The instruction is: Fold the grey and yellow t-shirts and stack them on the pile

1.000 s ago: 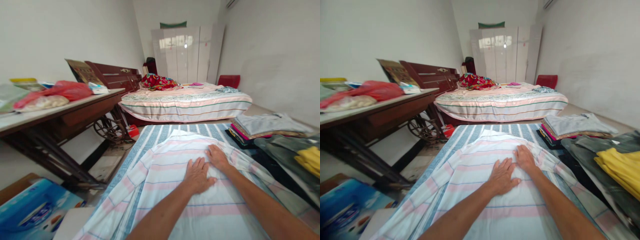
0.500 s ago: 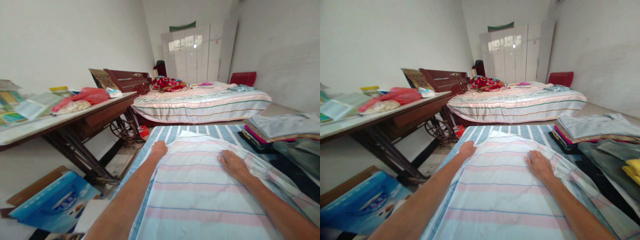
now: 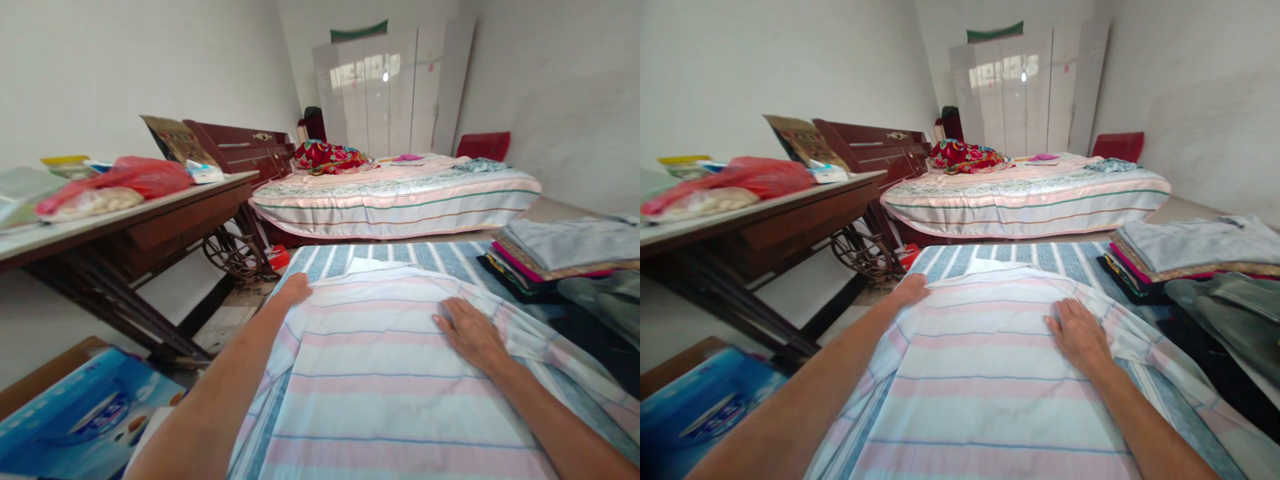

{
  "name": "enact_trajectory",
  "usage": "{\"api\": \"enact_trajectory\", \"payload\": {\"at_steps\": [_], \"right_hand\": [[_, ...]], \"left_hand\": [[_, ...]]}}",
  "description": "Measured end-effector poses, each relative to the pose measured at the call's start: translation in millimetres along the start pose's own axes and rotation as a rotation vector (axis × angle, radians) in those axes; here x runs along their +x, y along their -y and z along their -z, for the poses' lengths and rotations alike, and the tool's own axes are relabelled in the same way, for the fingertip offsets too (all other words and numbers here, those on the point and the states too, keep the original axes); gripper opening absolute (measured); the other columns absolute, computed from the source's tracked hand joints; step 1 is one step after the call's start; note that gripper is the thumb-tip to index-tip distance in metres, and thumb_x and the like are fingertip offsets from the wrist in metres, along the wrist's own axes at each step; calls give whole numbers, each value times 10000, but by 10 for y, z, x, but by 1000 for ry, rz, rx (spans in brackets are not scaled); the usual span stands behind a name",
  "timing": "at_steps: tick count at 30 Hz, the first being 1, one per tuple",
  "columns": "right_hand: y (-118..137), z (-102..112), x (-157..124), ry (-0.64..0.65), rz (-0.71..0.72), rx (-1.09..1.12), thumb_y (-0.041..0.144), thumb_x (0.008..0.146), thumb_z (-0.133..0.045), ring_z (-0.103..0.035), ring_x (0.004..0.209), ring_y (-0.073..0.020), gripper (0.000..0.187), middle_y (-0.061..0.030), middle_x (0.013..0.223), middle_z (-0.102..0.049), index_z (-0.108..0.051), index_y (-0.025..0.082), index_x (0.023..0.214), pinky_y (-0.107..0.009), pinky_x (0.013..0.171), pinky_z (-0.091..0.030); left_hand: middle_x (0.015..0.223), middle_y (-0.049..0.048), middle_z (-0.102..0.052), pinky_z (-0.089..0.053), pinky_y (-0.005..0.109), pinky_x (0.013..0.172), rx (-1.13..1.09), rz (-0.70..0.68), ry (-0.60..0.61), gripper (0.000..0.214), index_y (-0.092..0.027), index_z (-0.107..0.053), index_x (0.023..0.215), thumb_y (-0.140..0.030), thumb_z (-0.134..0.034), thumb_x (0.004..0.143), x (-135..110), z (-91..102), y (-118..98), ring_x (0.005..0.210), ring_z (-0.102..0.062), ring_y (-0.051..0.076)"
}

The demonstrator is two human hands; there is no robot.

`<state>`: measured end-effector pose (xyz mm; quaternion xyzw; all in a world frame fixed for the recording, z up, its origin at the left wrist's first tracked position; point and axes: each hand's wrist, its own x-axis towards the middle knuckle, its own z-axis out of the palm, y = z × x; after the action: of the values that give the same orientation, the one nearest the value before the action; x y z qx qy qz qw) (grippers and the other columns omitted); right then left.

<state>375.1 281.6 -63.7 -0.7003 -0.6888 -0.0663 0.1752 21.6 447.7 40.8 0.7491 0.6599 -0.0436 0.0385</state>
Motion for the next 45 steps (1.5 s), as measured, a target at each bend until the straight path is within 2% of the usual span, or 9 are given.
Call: {"api": "enact_trajectory", "payload": {"at_steps": [3, 7, 12, 16, 23, 28, 35, 38, 45], "right_hand": [[19, 37, 8, 30, -27, -1, 399, 896, -332, -501, 1082, -265, 423, -175, 1165, -556, -545, 106, 1113, -376, 950, -370], [83, 109, 24, 11, -58, 19, 391, 884, -373, -482, 1119, -250, 393, -155, 1196, -552, -556, 127, 1111, -361, 972, -351], [28, 201, 88, -121, -131, 151, 316, 891, -356, -545, 1054, -197, 342, -98, 1118, -615, -589, 159, 1087, -304, 913, -408], [-211, 355, 127, -148, -302, 99, 263, 892, -325, -554, 1051, -189, 371, -99, 1135, -615, -576, 157, 1145, -304, 893, -421], [-456, 498, 93, 20, -568, -99, 365, 823, -474, -572, 972, -305, 345, -186, 997, -621, -667, 110, 951, -381, 755, -462], [-482, 536, 264, 86, -542, -171, 214, 835, -437, -602, 919, -248, 254, -148, 992, -627, -658, 142, 937, -306, 684, -464], [-560, 559, 409, 89, -447, -225, 73, 802, -395, -600, 924, -265, 289, -179, 969, -643, -623, 104, 978, -352, 736, -451], [-465, 545, 429, 67, -347, -209, 94, 822, -388, -569, 997, -280, 303, -189, 1030, -629, -611, 102, 1028, -381, 811, -423], [-411, 293, 719, 159, -96, -53, 252, 890, -474, -587, 987, -173, 269, -63, 1123, -623, -577, 196, 1133, -309, 849, -442]], "left_hand": [[998, 96, -643, -440, 285, 760, 75, 5, -60, 217, -129, -598, 976, -256, -518, 820, -26, -71, -14, 949, -583, 218], [1034, 204, -606, -448, 404, 771, 158, 15, -185, 320, -64, -543, 1078, -239, -421, 839, -140, -63, -199, 986, -565, 321], [1201, 190, -527, -416, 461, 887, 239, -197, -360, 310, -112, -563, 1064, -216, -366, 847, -420, -90, -395, 1140, -467, 330], [1289, 164, -512, -391, 410, 988, 216, -398, -385, 387, -99, -563, 1133, -242, -346, 847, -563, -318, -236, 1186, -473, 277], [1287, 158, -540, -342, 368, 1060, 86, -410, -309, 545, -60, -530, 1205, -399, -264, 871, -509, -640, 202, 1208, -489, 243], [1283, 152, -545, -346, 371, 1058, 100, -420, -321, 554, -67, -542, 1199, -407, -261, 864, -519, -630, 205, 1201, -497, 241], [1274, 154, -552, -359, 385, 1050, 96, -413, -343, 538, -67, -553, 1186, -393, -270, 866, -522, -661, 204, 1200, -497, 252], [1269, 154, -556, -356, 379, 1054, 99, -408, -340, 534, -65, -553, 1187, -392, -280, 866, -517, -667, 201, 1193, -504, 249], [1285, 175, -536, -324, 372, 1072, 129, -393, -312, 552, -28, -540, 1204, -370, -262, 873, -540, -648, 155, 1210, -487, 247]]}}
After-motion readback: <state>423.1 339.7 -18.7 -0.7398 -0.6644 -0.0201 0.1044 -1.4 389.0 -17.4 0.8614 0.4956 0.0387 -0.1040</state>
